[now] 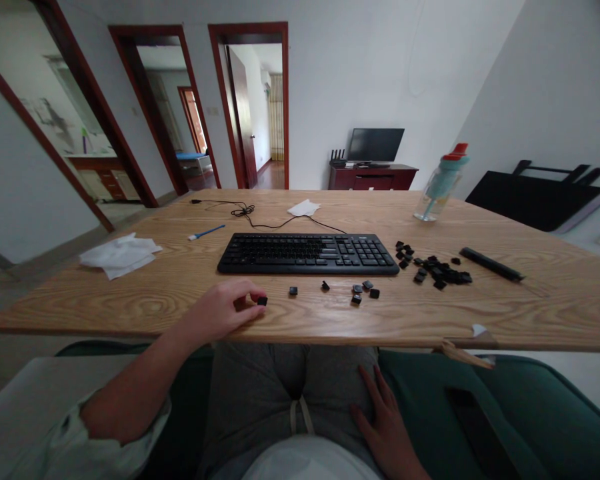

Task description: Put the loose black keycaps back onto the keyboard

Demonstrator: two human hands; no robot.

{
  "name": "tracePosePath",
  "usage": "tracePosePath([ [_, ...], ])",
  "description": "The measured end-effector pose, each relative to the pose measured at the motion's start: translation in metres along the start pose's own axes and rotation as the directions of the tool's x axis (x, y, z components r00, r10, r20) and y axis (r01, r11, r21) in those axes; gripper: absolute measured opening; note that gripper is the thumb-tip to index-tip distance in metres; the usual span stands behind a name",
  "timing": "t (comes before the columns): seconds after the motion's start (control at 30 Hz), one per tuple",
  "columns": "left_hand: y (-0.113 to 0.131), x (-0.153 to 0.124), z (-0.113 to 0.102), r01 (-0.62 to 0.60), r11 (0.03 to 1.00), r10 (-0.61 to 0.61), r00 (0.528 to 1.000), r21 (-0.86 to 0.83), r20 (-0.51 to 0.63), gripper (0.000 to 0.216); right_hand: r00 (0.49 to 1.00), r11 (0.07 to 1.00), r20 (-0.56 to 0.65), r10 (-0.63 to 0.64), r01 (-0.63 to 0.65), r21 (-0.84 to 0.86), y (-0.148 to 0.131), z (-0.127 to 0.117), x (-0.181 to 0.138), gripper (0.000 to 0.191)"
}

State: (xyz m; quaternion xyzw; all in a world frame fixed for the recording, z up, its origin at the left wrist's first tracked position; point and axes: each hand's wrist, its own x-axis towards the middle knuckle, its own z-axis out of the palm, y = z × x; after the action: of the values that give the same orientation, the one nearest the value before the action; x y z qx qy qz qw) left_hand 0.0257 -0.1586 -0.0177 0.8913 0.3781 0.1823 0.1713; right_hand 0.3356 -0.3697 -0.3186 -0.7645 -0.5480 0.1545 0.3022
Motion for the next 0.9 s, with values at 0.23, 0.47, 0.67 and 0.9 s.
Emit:
tracePosePath([
  [0.23, -0.005, 0.002, 0.005, 0.009, 0.999, -0.008, 1.0, 0.038, -0.012, 0.032, 1.0, 1.0, 0.019, 0.006, -0.006, 0.005, -0.002, -0.003, -0.001, 0.067],
  [0.47, -0.004, 0.0, 0.007, -0.015, 0.995, 0.02, 0.999, 0.097, -0.046, 0.034, 0.996, 0.998, 0.078, 0.043, -0.04, -0.045, -0.021, -0.017, 0.003, 0.07],
  [0.67, -0.007, -0.001, 0.007, -0.02, 0.993, 0.028, 0.997, 0.113, -0.072, 0.036, 0.828, 0.968, 0.505, -0.245, 0.237, 0.081, -0.11, -0.144, 0.015, 0.049],
  [0.9, -0.007, 0.0, 0.008, -0.018, 0.994, 0.027, 0.997, 0.11, -0.078, 0.039, 0.89, 0.891, 0.06, -0.452, 0.453, -0.01, -0.157, -0.24, 0.088, 0.035],
])
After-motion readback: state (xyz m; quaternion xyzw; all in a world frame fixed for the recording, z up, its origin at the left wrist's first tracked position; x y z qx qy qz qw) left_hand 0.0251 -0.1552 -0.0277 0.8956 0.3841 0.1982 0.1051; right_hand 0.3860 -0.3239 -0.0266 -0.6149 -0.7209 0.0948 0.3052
